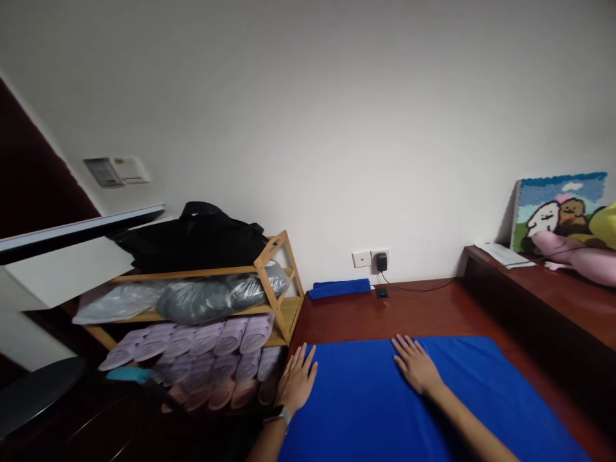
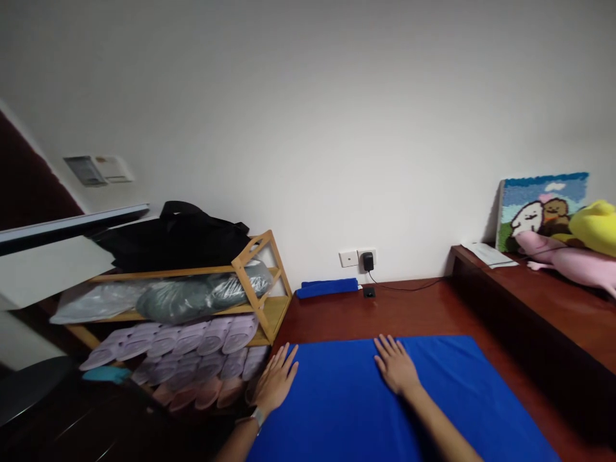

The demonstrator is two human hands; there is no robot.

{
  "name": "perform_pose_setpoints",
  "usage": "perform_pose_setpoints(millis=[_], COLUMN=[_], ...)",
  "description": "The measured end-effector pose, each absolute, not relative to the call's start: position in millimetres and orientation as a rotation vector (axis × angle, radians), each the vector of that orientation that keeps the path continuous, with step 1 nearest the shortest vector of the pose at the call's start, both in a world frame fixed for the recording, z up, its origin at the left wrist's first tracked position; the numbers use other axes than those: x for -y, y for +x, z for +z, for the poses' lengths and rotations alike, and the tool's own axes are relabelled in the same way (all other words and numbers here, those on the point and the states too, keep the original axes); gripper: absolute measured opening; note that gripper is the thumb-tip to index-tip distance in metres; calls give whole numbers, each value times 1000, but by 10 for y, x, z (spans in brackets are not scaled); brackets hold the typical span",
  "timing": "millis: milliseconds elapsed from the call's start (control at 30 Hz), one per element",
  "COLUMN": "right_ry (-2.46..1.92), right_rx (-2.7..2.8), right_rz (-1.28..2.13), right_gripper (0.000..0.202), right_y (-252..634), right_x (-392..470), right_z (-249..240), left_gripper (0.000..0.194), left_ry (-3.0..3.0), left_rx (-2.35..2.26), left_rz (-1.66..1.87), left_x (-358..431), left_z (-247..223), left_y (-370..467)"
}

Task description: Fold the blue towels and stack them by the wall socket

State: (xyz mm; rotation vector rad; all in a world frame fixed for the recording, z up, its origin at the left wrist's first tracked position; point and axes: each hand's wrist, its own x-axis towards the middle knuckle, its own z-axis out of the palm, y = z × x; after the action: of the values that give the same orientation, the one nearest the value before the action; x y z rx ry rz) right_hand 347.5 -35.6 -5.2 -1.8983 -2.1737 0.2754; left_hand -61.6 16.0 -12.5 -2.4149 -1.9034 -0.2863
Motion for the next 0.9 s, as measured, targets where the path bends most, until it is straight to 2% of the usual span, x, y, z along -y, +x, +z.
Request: perform_pose_setpoints(millis=[133, 233, 533, 633, 733, 900], right_ry=[-2196, -2349, -2449, -2486, -2299, -1755], right_rx=[1989, 1862, 1752, 1696, 1791, 2216], right_rz=[181, 123, 116, 83, -19, 250], right_gripper=[64, 67, 69, 69, 71, 75], right_y=[4644, 5209, 5358, 5220, 4672, 3217], right_x=[452, 493, 475, 458, 397, 340], right_z=[-241, -374, -424, -351, -198, 71], left_gripper=[58, 59, 58, 58, 58, 58], left_ry=[-2417, -2407, -2405, -2398, -2421, -2442], left_rx=[1929, 1963, 1936, 1921, 1935, 1963], left_rz=[-222, -216, -284, -321, -333, -343], left_x=[-151, -151, -232, -220, -184, -146], left_z=[-62, -59, -175, -192, -169, -126], left_y=[-641, -661, -725, -734, -720, -686])
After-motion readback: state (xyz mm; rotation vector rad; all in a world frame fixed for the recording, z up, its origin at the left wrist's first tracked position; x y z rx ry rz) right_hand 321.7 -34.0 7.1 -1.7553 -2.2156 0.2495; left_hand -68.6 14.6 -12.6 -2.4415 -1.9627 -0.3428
